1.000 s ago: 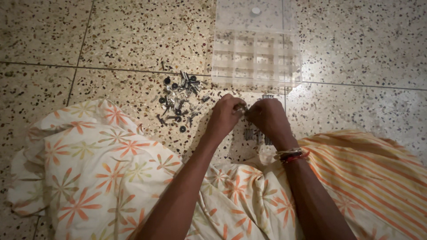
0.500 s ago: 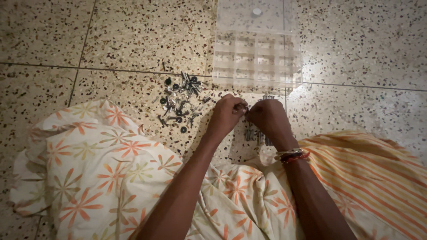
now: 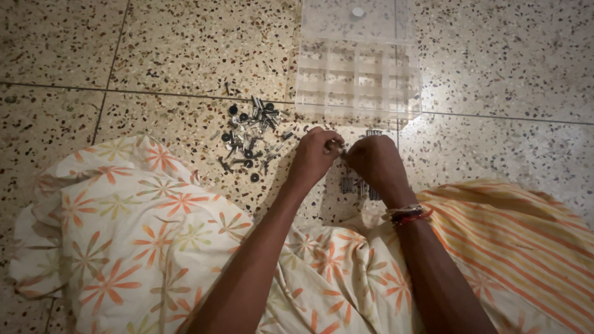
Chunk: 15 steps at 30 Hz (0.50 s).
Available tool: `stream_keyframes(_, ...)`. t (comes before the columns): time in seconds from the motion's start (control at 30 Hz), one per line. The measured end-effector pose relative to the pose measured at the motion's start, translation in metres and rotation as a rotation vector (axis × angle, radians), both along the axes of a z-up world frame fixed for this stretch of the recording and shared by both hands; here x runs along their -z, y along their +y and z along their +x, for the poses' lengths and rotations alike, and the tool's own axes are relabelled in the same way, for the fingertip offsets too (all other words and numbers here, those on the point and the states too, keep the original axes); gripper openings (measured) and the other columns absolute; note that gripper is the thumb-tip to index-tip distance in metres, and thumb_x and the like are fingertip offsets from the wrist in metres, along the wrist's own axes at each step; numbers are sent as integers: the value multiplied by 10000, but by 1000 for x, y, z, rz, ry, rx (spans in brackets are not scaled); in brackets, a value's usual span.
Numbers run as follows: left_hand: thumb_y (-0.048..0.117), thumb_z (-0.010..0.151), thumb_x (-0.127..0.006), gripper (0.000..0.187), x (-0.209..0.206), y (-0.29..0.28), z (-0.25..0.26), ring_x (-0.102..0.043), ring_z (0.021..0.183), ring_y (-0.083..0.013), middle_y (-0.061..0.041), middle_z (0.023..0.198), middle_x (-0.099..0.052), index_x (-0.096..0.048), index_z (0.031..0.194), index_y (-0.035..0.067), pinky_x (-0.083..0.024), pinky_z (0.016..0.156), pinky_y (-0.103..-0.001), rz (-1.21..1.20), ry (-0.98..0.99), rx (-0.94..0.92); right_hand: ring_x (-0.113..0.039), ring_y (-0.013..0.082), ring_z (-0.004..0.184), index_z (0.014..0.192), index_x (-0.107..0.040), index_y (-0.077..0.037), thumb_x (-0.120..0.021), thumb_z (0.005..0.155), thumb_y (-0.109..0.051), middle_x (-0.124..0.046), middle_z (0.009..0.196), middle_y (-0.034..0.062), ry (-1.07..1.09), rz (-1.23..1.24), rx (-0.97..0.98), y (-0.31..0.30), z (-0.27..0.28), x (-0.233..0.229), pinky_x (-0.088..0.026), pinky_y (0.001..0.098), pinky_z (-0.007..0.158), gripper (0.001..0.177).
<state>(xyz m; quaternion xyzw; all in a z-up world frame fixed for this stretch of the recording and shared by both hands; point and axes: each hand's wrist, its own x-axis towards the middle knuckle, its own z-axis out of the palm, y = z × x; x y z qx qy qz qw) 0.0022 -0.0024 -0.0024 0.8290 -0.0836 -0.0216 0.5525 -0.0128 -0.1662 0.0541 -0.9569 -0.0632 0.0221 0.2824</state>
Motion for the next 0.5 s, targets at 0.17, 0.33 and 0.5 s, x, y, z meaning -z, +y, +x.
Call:
stream_keyframes(0.17, 49, 843, -775, 176, 1, 0, 0, -741, 818, -188, -106, 967, -686, -761, 1019, 50, -605, 754, -306, -16, 1, 16, -648, 341, 548, 777, -776, -39, -790, 806, -199, -661, 686, 202, 20, -28, -14, -1, 0, 0, -532, 408, 593, 164)
stream_keyframes(0.33, 49, 839, -781, 176, -4, 1, -1, -735, 809, -199, -112, 952, -679, -765, 1014, 45, -598, 751, -316, -10, 0, 13, -653, 348, 566, 781, -763, -23, -785, 811, -194, -653, 698, 216, 4, 4, -7, -1, 0, 1, -527, 409, 591, 174)
stream_keyframes(0.5, 50, 834, -783, 176, -5, 2, -1, -728, 803, -195, -108, 939, -675, -768, 1010, 48, -598, 748, -315, 0, -6, 19, -668, 350, 589, 799, -765, -29, -779, 788, -186, -672, 718, 208, -33, 46, -24, -2, -1, 3, -535, 413, 597, 158)
